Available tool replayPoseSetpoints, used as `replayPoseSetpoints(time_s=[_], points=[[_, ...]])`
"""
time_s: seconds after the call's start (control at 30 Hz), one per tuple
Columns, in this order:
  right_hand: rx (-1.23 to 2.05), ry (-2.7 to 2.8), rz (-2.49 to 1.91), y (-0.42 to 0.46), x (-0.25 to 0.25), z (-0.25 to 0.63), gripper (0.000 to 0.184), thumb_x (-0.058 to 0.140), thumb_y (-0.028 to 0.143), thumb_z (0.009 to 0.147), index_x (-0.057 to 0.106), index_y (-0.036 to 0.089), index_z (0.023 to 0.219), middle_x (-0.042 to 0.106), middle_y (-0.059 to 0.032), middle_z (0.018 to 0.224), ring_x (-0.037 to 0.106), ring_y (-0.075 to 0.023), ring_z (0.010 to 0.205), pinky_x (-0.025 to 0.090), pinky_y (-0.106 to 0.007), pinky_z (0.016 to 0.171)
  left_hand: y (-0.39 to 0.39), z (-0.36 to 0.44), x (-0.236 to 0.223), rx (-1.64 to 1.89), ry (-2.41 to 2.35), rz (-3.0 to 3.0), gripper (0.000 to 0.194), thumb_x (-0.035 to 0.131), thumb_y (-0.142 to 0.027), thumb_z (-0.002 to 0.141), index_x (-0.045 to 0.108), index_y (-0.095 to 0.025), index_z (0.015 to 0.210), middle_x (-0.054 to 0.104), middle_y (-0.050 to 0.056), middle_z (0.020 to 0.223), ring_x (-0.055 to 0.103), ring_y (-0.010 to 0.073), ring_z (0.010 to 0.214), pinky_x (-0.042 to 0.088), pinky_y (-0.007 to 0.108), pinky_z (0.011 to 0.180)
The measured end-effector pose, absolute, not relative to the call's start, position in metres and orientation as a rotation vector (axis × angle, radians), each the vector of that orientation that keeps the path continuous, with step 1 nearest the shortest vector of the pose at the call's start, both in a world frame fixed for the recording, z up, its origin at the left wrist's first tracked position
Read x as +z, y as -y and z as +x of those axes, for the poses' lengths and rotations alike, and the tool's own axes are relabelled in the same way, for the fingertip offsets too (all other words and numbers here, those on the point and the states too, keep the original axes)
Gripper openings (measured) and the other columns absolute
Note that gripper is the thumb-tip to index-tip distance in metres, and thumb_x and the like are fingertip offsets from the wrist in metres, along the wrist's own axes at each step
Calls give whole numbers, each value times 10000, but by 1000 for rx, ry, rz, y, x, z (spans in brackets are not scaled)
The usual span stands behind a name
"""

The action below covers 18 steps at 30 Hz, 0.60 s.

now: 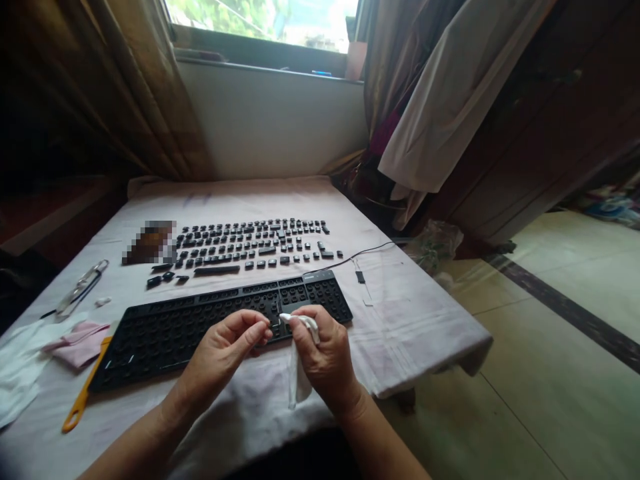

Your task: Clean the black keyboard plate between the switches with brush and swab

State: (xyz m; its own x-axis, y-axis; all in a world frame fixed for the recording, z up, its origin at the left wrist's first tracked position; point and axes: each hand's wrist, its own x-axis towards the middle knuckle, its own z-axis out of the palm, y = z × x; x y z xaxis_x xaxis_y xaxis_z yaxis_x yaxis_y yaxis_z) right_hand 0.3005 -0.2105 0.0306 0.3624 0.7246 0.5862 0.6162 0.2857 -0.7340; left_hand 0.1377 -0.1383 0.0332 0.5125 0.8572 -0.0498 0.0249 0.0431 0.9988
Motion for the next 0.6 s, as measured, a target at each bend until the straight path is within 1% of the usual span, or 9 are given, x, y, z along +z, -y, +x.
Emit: replayPoseSetpoints(time_s=[0.1, 0.13, 0.2, 0.27, 0.33, 0.37, 0.4, 0.5, 0.6], points=[[156, 1243, -1495, 216, 30, 325, 135, 592, 288, 904, 648, 200, 818, 666, 32, 607, 605, -115, 471, 491, -178, 457, 133, 141, 22, 743, -818, 1834, 184, 629, -375, 877, 710, -213, 852, 731, 38, 784, 676, 175, 737, 532, 271, 701], [152, 1235, -1525, 218, 29, 334, 140, 593, 285, 899, 650, 201, 802, 650, 40, 581, 587, -110, 447, 478, -173, 440, 131, 144, 18, 793, -774, 2009, 149, 612, -335, 889, 710, -226, 863, 735, 32, 805, 677, 171, 744, 534, 269, 702], [126, 1242, -1583, 219, 28, 353, 124, 605, 267, 882, 661, 203, 792, 656, 40, 587, 596, -109, 457, 484, -169, 456, 127, 152, 10, 820, -578, 2307, 145, 556, -249, 915, 699, -230, 930, 746, 33, 871, 687, 173, 809, 549, 274, 733], [70, 1237, -1620, 217, 27, 373, 122, 603, 257, 881, 666, 208, 789, 659, 40, 600, 597, -106, 464, 477, -165, 459, 122, 163, 0, 858, -417, 2544, 169, 538, -209, 919, 688, -223, 995, 759, 34, 985, 690, 199, 960, 555, 322, 856], [31, 1251, -1662, 209, 28, 392, 120, 606, 242, 877, 664, 211, 776, 642, 46, 582, 582, -100, 449, 461, -162, 444, 117, 176, -11, 900, -356, 2723, 193, 536, -208, 931, 683, -221, 1055, 750, 22, 1105, 662, 214, 1095, 511, 378, 994], [7, 1261, -1686, 203, 28, 401, 124, 604, 235, 874, 660, 210, 765, 632, 46, 569, 568, -98, 432, 453, -165, 433, 114, 182, -16, 924, -347, 2790, 207, 530, -215, 942, 682, -223, 1082, 742, 14, 1145, 650, 210, 1129, 481, 391, 1042], [5, 1303, -1706, 197, 29, 409, 117, 611, 231, 867, 659, 208, 763, 650, 35, 587, 587, -106, 451, 466, -172, 447, 112, 188, -20, 940, -342, 2843, 221, 518, -221, 955, 680, -226, 1105, 735, 8, 1171, 641, 199, 1148, 452, 391, 1077], [-43, 1453, -1671, 175, 28, 425, 93, 605, 201, 867, 665, 208, 796, 711, 1, 683, 658, -130, 551, 522, -196, 535, 106, 198, -26, 954, -312, 2939, 279, 446, -213, 992, 684, -237, 1134, 722, -18, 1209, 623, 157, 1177, 357, 354, 1159], [-77, 1618, -1613, 160, 23, 432, 95, 599, 153, 868, 658, 213, 824, 715, -2, 705, 668, -129, 587, 534, -205, 570, 103, 201, -25, 946, -297, 2951, 343, 378, -195, 1010, 702, -241, 1111, 714, -47, 1224, 600, 133, 1205, 260, 310, 1211]])
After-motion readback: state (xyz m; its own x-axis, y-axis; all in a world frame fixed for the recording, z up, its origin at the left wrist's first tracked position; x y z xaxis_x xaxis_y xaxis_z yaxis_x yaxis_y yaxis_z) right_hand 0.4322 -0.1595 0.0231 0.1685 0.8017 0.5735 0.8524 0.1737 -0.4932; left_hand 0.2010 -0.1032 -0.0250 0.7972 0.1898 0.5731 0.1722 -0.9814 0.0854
